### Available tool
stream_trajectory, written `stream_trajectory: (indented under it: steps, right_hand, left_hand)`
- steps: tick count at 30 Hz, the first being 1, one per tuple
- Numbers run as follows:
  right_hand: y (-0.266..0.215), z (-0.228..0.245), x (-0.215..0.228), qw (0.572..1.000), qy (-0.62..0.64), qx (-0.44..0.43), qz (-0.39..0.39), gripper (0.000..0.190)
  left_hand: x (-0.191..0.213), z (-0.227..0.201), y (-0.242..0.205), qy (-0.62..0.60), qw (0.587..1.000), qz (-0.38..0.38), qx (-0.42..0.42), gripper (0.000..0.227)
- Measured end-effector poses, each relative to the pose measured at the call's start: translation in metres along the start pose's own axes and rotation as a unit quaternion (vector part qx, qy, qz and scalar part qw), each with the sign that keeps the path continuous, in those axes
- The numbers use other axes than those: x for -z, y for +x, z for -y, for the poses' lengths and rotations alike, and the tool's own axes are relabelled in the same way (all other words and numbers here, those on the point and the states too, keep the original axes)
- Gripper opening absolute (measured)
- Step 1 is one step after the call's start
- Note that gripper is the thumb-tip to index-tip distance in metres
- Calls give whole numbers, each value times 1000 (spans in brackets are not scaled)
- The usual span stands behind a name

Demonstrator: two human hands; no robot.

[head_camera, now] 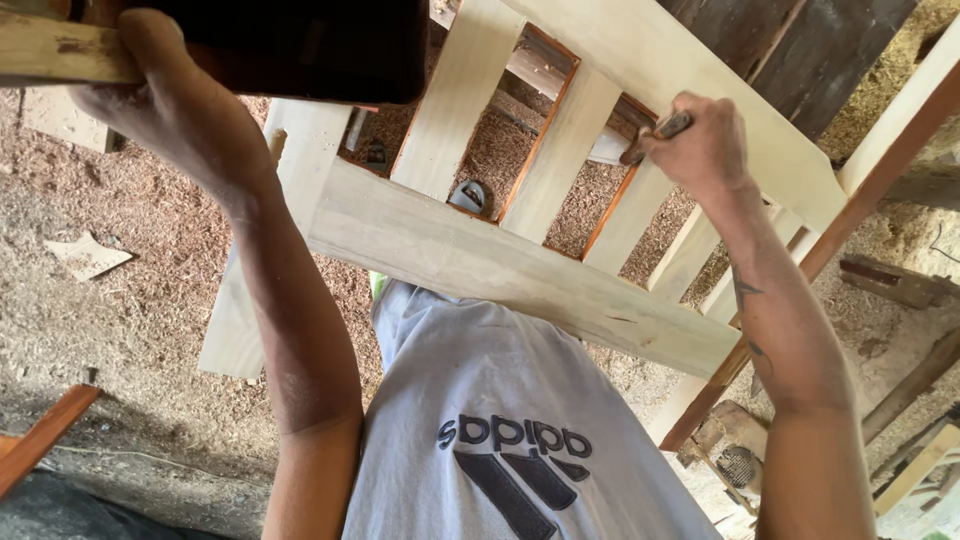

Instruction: The person applies a dark wood stain to a light-colored wooden headboard using a brush. They repeatedly dip the brush into a metal can and coat the vertical slats and frame of the headboard.

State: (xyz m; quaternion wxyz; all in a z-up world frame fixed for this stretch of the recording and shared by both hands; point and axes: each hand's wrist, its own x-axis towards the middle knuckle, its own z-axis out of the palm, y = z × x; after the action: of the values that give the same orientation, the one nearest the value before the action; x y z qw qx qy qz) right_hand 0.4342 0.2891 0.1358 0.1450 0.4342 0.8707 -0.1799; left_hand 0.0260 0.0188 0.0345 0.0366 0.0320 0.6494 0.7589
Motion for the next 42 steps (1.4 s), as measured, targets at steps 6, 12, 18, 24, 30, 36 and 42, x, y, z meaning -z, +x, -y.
stream_trajectory:
  steps: [6,12,18,24,30,36,42]
  right_hand:
    - [-21,16,-3,995,46,-50,69,22]
    - [-39,28,-16,992,57,-53,102,19]
    - [-75,33,-19,989,138,39,31,22]
    - [-143,48,62,873,384,129,-271,18]
    - [-183,115,100,813,389,322,-291,22]
    - [-150,177,73,889,256,331,-187,20]
    - [-126,159,4,928,277,240,-66,29]
  left_hand:
    - [4,11,5,1,1000,7,-4,61]
    - [14,18,7,4,999,17,-33,57]
    - [10,3,6,-16,999,-14,24,52]
    - [-16,-41,-64,-21,996,28,-85,26]
    - [-5,-72,-162,233,923,121,-280,9]
    - [0,-96,-228,260,884,167,-350,10]
    - [18,-98,-282,351,797,208,-445,11]
